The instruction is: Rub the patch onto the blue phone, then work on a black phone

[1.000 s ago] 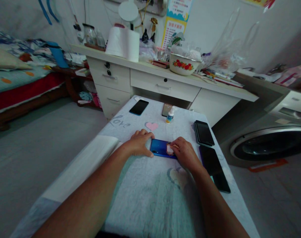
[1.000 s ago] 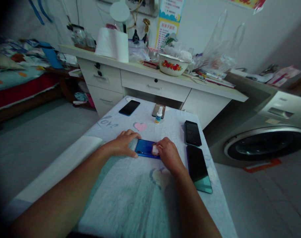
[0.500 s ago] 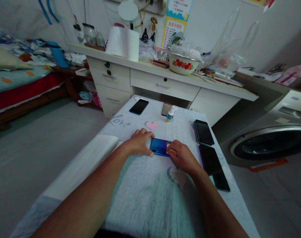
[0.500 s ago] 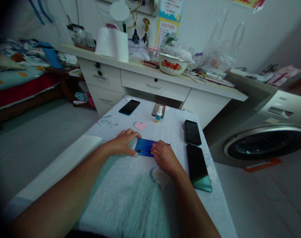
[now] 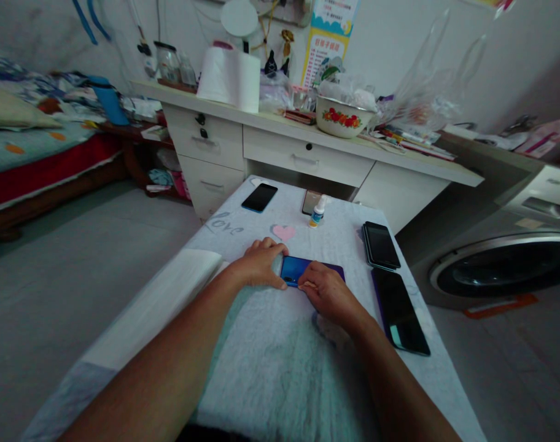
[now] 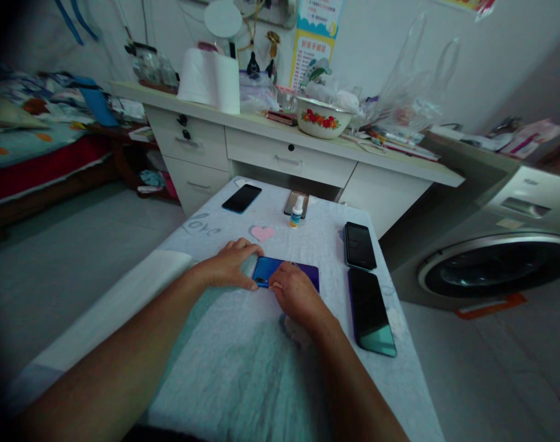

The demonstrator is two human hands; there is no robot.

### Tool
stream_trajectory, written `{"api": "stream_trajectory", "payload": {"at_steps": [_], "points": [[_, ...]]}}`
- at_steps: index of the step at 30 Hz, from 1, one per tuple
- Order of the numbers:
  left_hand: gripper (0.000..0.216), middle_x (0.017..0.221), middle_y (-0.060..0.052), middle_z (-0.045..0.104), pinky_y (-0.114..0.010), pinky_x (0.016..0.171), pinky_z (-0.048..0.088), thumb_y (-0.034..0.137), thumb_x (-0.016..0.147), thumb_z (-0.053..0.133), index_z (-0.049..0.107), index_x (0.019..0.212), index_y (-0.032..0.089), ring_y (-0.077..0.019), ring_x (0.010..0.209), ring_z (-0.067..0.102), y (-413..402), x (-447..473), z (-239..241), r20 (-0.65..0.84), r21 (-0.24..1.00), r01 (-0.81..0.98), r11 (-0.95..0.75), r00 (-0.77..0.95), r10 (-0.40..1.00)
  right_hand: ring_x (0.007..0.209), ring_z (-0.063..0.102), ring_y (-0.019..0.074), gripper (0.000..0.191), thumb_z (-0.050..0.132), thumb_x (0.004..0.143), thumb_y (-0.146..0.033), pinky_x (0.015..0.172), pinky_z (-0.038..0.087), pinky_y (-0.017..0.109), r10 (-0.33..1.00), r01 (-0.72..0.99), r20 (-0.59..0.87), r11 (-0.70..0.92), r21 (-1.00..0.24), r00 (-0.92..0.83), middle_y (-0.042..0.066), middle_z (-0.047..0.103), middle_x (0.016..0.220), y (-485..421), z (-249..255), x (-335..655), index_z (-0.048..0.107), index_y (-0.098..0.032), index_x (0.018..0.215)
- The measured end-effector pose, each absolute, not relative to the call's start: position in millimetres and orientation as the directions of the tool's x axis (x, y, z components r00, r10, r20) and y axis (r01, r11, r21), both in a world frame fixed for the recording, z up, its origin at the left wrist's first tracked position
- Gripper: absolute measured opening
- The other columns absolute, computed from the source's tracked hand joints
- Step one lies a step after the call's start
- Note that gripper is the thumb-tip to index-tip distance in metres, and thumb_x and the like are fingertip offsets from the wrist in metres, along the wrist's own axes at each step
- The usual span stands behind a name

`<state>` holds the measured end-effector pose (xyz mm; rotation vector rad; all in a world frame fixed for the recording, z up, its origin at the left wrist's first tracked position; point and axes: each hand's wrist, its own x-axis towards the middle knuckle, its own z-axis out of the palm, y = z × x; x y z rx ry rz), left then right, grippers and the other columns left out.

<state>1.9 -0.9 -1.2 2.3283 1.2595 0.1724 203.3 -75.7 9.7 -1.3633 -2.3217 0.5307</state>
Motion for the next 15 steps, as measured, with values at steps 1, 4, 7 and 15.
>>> {"api": "stream_trajectory", "payload": {"at_steps": [1,4,7,15], "points": [[0.074,0.116,-0.005,0.044,-0.037,0.094,0.038,0.051,0.051,0.075,0.051,0.118,0.032,-0.0286,0.109,0.042,-1.1,2.0,-0.5,-0.12,0.472,0.757,-0.452,0.563,0.818,0.075,0.052,0.0122,0.017,0.052,0.08,-0.003,0.069,0.038,0.023,0.884,0.734,0.132,0.449,-0.51,-0.449,0.003,0.057,0.083,-76.4,11.2,204.5,0.064,-0.015,0.078],[0.073,0.116,-0.005,0.044,-0.037,0.094,0.038,0.051,0.052,0.075,0.051,0.118,0.031,-0.0283,0.109,0.041,-1.1,2.0,0.2,-0.129,0.467,0.756,-0.459,0.572,0.81,0.076,0.051,0.0126,0.017,0.052,0.077,-0.001,0.07,0.037,0.023,0.887,0.753,0.099,0.437,-0.491,-0.451,0.002,0.055,0.081,-78.0,16.3,210.6,0.062,-0.015,0.075],[0.072,0.116,-0.004,0.045,-0.037,0.094,0.038,0.051,0.052,0.074,0.05,0.117,0.031,-0.0284,0.109,0.042,-0.3,1.2,-1.1,-0.114,0.47,0.747,-0.47,0.58,0.807,0.075,0.05,0.0122,0.017,0.051,0.076,-0.001,0.069,0.036,0.023,0.889,0.773,0.065,0.427,-0.469,-0.452,0.002,0.053,0.08,-79.2,21.0,216.0,0.06,-0.015,0.071],[0.073,0.117,-0.005,0.046,-0.038,0.094,0.038,0.051,0.051,0.076,0.051,0.117,0.032,-0.0295,0.109,0.042,-1.4,1.4,0.0,-0.13,0.468,0.763,-0.447,0.559,0.819,0.072,0.048,0.0116,0.014,0.051,0.081,-0.006,0.067,0.035,0.023,0.91,0.807,0.055,0.392,-0.441,-0.411,0.003,0.052,0.082,-78.0,14.5,206.4,0.062,-0.015,0.077]]}}
